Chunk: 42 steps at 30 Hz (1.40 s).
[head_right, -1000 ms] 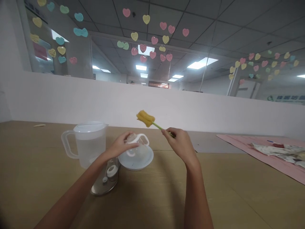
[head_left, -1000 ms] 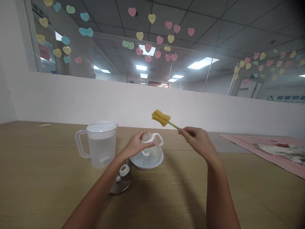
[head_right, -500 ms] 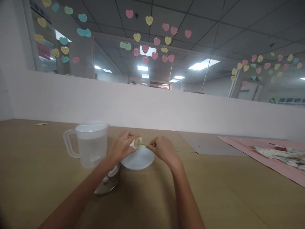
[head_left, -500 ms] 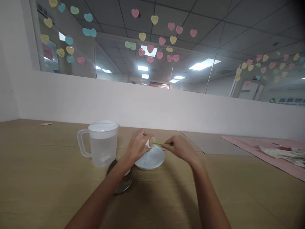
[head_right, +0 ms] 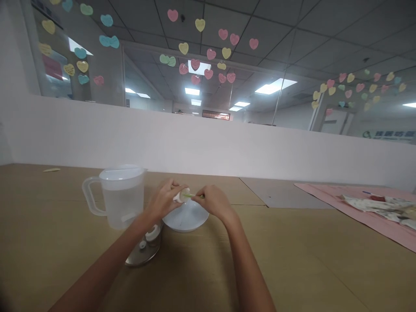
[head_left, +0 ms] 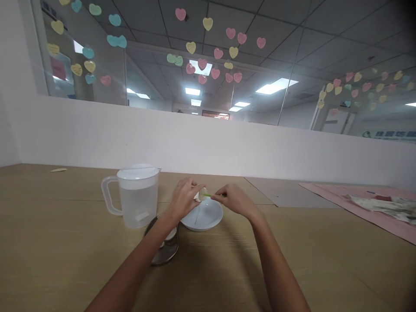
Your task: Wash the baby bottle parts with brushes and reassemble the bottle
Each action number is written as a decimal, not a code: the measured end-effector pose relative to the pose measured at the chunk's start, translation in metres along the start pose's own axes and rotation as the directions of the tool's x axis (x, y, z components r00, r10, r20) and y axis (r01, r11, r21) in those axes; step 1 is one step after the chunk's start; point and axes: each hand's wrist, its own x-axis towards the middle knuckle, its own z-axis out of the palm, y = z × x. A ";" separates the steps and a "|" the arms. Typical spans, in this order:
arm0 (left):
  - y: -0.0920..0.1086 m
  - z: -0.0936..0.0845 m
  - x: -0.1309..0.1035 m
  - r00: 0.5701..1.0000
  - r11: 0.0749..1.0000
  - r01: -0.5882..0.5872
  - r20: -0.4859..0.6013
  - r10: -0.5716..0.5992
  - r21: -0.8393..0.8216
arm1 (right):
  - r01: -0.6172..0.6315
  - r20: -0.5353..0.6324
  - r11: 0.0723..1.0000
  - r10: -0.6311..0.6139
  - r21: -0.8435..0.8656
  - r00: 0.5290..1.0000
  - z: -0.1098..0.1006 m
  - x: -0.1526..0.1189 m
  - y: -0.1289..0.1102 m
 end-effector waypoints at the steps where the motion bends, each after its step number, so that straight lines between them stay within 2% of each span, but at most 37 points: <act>1: -0.003 -0.001 0.000 1.000 1.000 0.024 -0.003 -0.024 0.009 | -0.011 0.004 1.000 0.011 0.028 1.000 -0.002 -0.001 0.002; 3: -0.010 -0.003 0.000 0.998 0.998 0.060 -0.017 -0.060 0.031 | -0.041 0.012 0.997 0.040 0.070 0.999 -0.010 -0.005 0.007; 6: -0.009 -0.004 -0.001 0.999 0.998 0.040 -0.037 -0.038 0.049 | -0.036 -0.003 0.996 0.036 0.077 0.999 -0.017 -0.011 0.008; 9: 0.001 -0.003 -0.001 1.000 1.000 -0.022 -0.019 0.022 0.004 | 0.023 -0.008 0.998 -0.023 0.050 1.000 -0.010 -0.010 0.002; 12: 0.006 -0.003 0.000 1.000 0.999 -0.024 -0.008 0.024 -0.029 | 0.077 0.020 0.995 -0.078 0.063 0.997 -0.002 -0.004 0.000; 16: 0.005 -0.010 0.003 1.000 1.000 -0.013 -0.013 0.013 -0.007 | 0.029 -0.026 0.993 -0.026 0.115 0.999 -0.001 0.000 0.005; 19: 0.008 -0.017 0.005 0.999 0.999 -0.043 -0.009 0.043 0.019 | 0.034 0.037 0.987 -0.040 0.158 0.999 -0.002 -0.001 0.003; 23: 0.009 -0.021 0.005 0.999 1.000 -0.012 -0.030 0.012 0.024 | 0.063 0.080 0.959 -0.088 0.277 0.993 -0.011 -0.006 0.002; 26: 0.002 -0.019 0.003 0.999 0.999 0.017 -0.034 -0.016 0.028 | -0.003 0.099 0.966 -0.023 0.257 0.995 -0.023 -0.012 0.017; 29: -0.010 -0.008 -0.002 0.998 0.990 0.037 0.040 -0.043 0.138 | -0.098 0.122 0.983 0.080 0.156 0.989 -0.032 -0.018 0.044; 31: -0.018 0.004 -0.007 0.992 0.971 0.019 0.119 -0.049 0.240 | -0.221 0.077 0.974 0.217 0.046 0.973 -0.034 -0.017 0.064; 33: -0.023 0.015 -0.012 0.978 0.965 -0.013 0.205 -0.043 0.263 | -0.381 0.004 0.920 0.383 -0.093 0.924 -0.030 -0.013 0.081; 35: -0.024 0.020 -0.014 0.964 0.985 -0.008 0.263 -0.038 0.173 | -0.469 0.025 0.859 0.484 -0.206 0.875 -0.021 -0.005 0.096; 37: -0.019 0.016 -0.011 0.959 0.997 0.073 0.273 -0.072 0.006 | -0.507 0.117 0.829 0.542 -0.236 0.832 -0.008 0.004 0.107; 40: 0.001 -0.005 -0.003 0.964 0.933 0.221 0.208 -0.165 -0.284 | -0.544 0.178 0.800 0.591 -0.254 0.787 0.020 0.016 0.118; 42: 0.021 -0.020 0.001 0.966 0.876 0.235 0.197 -0.164 -0.422 | -0.560 0.241 0.788 0.614 -0.256 0.752 0.041 0.022 0.122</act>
